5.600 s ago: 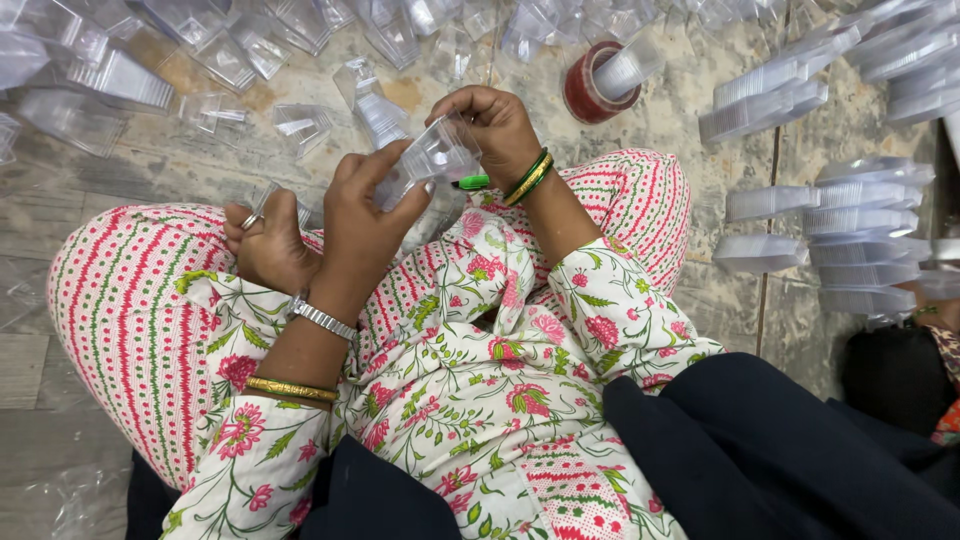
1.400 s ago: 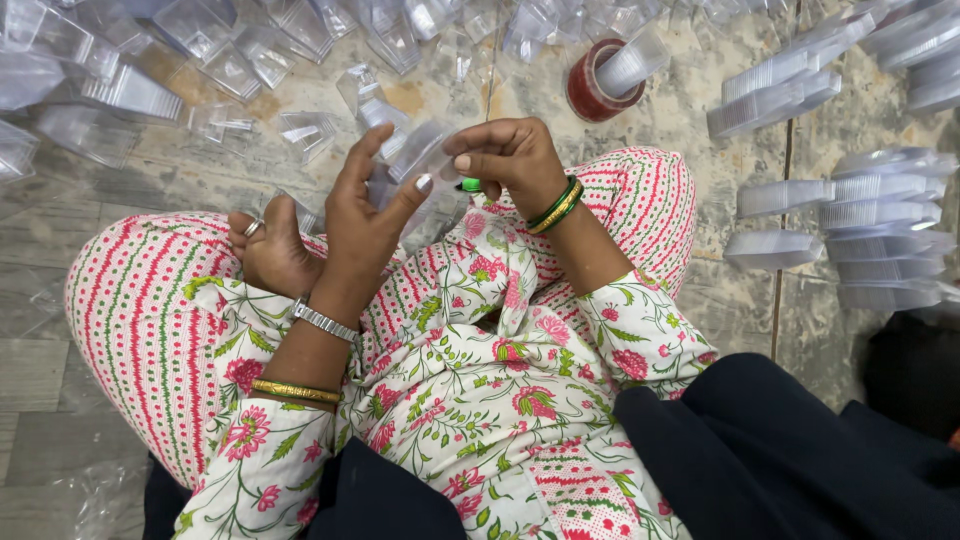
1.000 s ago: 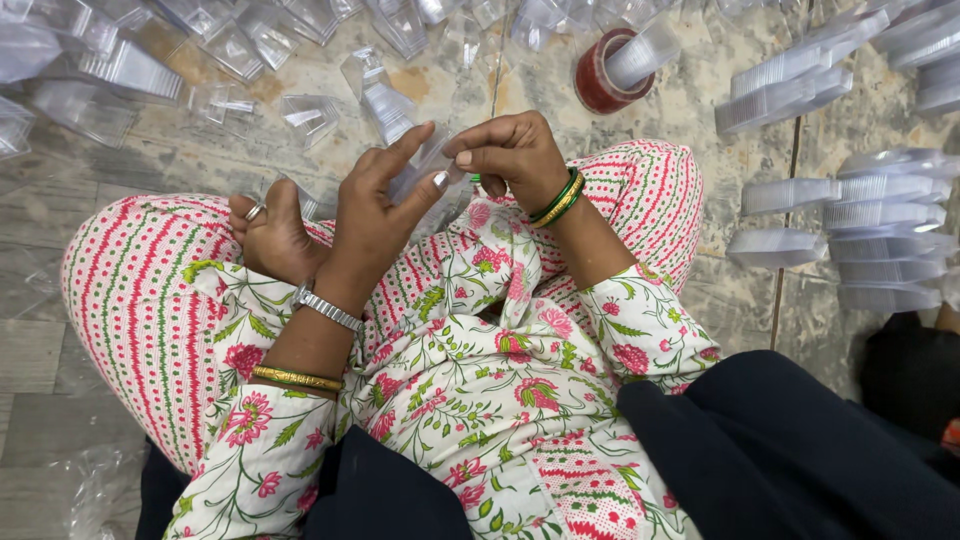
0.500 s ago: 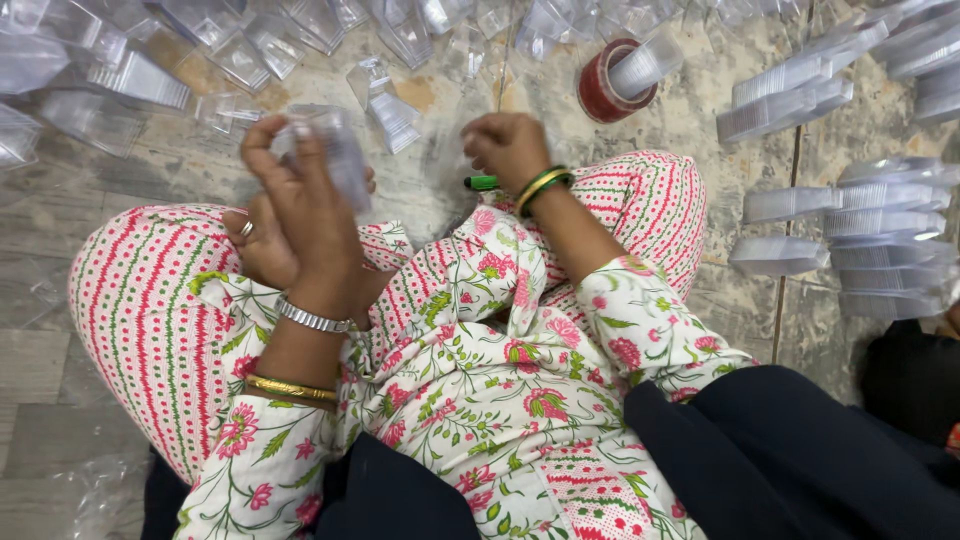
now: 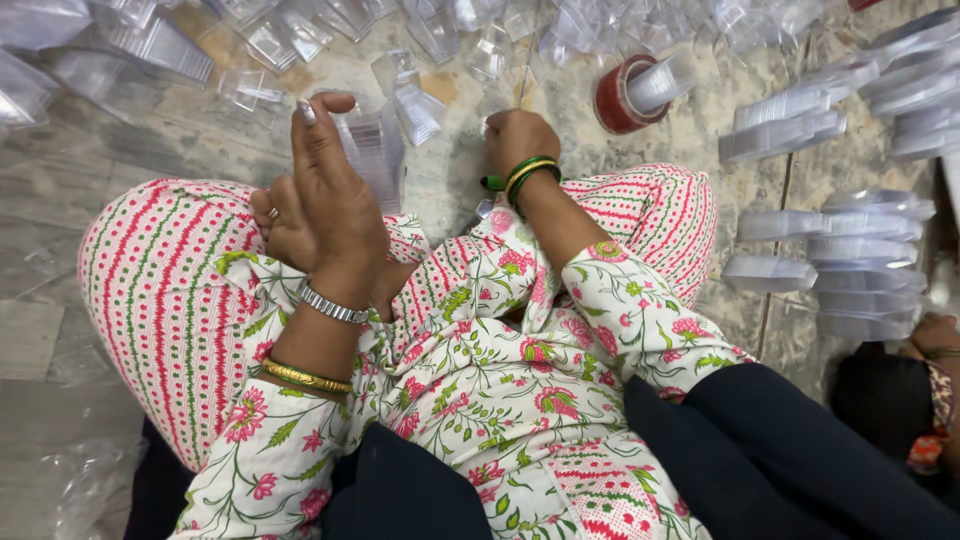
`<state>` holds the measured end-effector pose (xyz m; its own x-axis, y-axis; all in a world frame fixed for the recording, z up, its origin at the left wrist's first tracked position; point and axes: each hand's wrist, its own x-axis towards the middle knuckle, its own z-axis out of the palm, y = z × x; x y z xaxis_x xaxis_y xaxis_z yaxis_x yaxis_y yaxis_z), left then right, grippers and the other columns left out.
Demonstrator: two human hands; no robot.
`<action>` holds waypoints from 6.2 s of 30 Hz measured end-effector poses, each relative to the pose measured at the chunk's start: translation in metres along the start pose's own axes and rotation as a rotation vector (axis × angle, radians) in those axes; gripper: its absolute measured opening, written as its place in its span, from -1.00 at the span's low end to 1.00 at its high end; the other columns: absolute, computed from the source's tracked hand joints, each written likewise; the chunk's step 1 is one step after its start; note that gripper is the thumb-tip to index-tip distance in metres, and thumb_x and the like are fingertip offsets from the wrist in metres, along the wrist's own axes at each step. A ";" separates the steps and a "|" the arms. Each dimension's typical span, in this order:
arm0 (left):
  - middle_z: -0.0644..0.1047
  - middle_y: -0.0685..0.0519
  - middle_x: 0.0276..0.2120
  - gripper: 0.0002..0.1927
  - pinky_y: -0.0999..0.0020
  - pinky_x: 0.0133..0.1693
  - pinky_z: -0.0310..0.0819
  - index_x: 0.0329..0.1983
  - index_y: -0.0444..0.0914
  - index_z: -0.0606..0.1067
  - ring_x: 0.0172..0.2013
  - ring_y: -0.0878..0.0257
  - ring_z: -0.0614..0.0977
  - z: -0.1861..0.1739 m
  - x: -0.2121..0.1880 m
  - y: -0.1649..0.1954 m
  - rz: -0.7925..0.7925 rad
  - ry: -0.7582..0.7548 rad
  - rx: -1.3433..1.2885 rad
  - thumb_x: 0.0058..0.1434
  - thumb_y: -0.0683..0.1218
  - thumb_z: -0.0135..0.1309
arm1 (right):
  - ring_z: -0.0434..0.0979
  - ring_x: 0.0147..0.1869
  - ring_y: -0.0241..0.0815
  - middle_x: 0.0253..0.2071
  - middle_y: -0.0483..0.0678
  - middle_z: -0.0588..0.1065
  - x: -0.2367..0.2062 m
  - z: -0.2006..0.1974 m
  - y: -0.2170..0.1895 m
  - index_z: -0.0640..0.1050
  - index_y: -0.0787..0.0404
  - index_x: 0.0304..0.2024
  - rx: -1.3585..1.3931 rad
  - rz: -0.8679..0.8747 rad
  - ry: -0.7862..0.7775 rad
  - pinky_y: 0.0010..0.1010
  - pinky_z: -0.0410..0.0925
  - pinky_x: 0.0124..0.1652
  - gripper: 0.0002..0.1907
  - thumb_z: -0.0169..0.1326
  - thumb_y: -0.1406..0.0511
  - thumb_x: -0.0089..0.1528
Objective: The person sits on the floor and folds flat clear plastic box blanks by hand, pressing the sides and edges to shape each box, then sets the formed box aside with the growing pile of finished boxes around them.
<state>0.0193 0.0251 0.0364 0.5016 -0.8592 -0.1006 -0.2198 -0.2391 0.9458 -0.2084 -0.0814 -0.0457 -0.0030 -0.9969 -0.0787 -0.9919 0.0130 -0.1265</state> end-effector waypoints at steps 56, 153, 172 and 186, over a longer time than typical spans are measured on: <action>0.53 -0.09 0.10 -0.53 0.27 0.15 0.44 0.35 -0.23 0.38 0.07 0.09 0.59 0.016 -0.017 -0.012 0.514 -0.352 -0.455 0.48 0.05 0.08 | 0.51 0.02 -0.24 0.08 -0.03 0.53 -0.055 0.009 -0.126 0.48 0.21 0.25 0.830 -0.630 -0.687 -0.42 0.45 0.03 -0.61 -0.04 0.30 0.37; 0.58 0.02 0.13 -0.54 0.36 0.16 0.49 0.33 -0.18 0.44 0.12 0.30 0.61 0.032 -0.019 -0.019 0.387 -0.801 -0.605 0.40 -0.01 0.12 | 0.60 -0.20 -0.04 -0.29 0.06 0.59 0.022 0.027 -0.033 0.64 0.21 -0.18 0.515 -0.318 -0.107 -0.28 0.47 -0.14 -0.79 0.35 0.30 0.17; 0.51 0.03 -0.23 -0.56 0.36 -0.29 0.38 0.30 -0.19 0.45 -0.29 0.32 0.45 0.046 -0.006 -0.033 -0.126 -0.366 -0.560 0.39 -0.01 0.13 | 0.69 -0.25 -0.05 -0.36 0.02 0.61 0.030 0.024 -0.027 0.43 0.19 -0.21 0.546 -0.115 0.164 -0.20 0.56 -0.27 -0.81 0.09 0.48 0.16; 0.51 -0.20 -0.14 -0.18 0.23 -0.17 0.49 0.51 -0.08 0.23 -0.22 0.10 0.59 0.035 -0.007 -0.022 0.190 -0.620 0.015 0.20 0.02 0.27 | 0.65 -0.22 -0.32 -0.22 -0.05 0.66 0.013 -0.033 0.019 0.65 0.38 -0.04 1.296 -0.106 -0.545 -0.46 0.52 -0.16 -0.80 0.12 0.40 0.33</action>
<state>-0.0088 0.0202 0.0050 -0.1221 -0.9879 -0.0955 -0.2708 -0.0594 0.9608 -0.2318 -0.0972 -0.0162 0.4077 -0.8470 -0.3412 -0.1642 0.2995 -0.9399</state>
